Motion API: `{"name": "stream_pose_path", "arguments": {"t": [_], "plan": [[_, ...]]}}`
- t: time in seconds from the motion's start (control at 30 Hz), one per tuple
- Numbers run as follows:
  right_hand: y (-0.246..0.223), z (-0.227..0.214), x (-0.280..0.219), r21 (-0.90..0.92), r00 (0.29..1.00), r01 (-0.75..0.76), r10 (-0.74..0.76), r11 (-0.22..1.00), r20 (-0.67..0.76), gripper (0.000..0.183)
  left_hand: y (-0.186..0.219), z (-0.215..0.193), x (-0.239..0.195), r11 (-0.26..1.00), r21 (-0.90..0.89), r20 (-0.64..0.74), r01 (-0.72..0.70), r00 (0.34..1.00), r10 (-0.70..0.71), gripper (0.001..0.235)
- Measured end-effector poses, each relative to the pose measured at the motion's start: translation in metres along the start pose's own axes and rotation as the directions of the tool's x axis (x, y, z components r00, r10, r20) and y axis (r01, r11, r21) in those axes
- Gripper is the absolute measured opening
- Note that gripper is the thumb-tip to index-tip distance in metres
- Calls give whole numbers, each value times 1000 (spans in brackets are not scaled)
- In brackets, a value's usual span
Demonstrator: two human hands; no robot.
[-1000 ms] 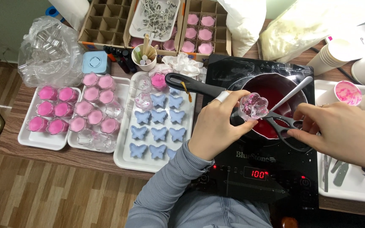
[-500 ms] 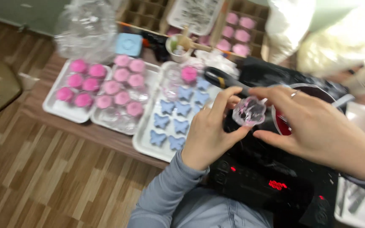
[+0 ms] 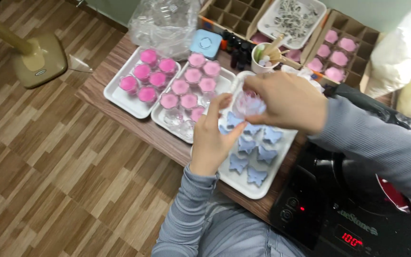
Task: The person trims excess wax from the tops of flower-shaped candles with scissors, letting the trimmed pieces fall into a pot of melted red wax on an induction cooker. They occasionally stir the pot with a spoon and arrange the trimmed candles on trays.
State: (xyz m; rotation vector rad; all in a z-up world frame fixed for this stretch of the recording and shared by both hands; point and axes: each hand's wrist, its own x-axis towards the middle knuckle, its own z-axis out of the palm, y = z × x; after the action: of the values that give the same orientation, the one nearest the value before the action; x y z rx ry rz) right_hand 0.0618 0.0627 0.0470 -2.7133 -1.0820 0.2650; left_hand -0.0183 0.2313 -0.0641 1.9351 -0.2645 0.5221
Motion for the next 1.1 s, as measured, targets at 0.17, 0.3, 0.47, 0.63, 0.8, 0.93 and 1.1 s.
{"name": "stream_pose_path", "arguments": {"t": [0.17,0.3,0.47,0.63,0.8,0.93,1.1], "plan": [[5,28,56,-150,994,-86,74,985,-86,53,-26,-14,9,920,339,-95,195,980,-173,70],[23,65,99,-237,979,-168,134,957,-152,55,-48,-14,10,856,471,-187,213,972,-139,72],[49,105,124,-282,975,-200,161,939,-154,48,-62,-8,7,813,518,-141,267,964,-226,75],[62,120,133,-248,964,-266,253,931,-87,46,-72,2,9,798,565,-117,209,978,-174,78],[66,128,138,-265,942,-335,328,904,-72,52,-70,6,14,797,566,-76,209,976,-203,77],[71,137,140,-268,947,-319,312,909,-71,56,-70,6,11,802,566,-70,189,981,-182,76],[68,138,136,-279,952,-303,278,911,-124,53,-57,2,8,827,541,-85,153,988,-128,72]]}}
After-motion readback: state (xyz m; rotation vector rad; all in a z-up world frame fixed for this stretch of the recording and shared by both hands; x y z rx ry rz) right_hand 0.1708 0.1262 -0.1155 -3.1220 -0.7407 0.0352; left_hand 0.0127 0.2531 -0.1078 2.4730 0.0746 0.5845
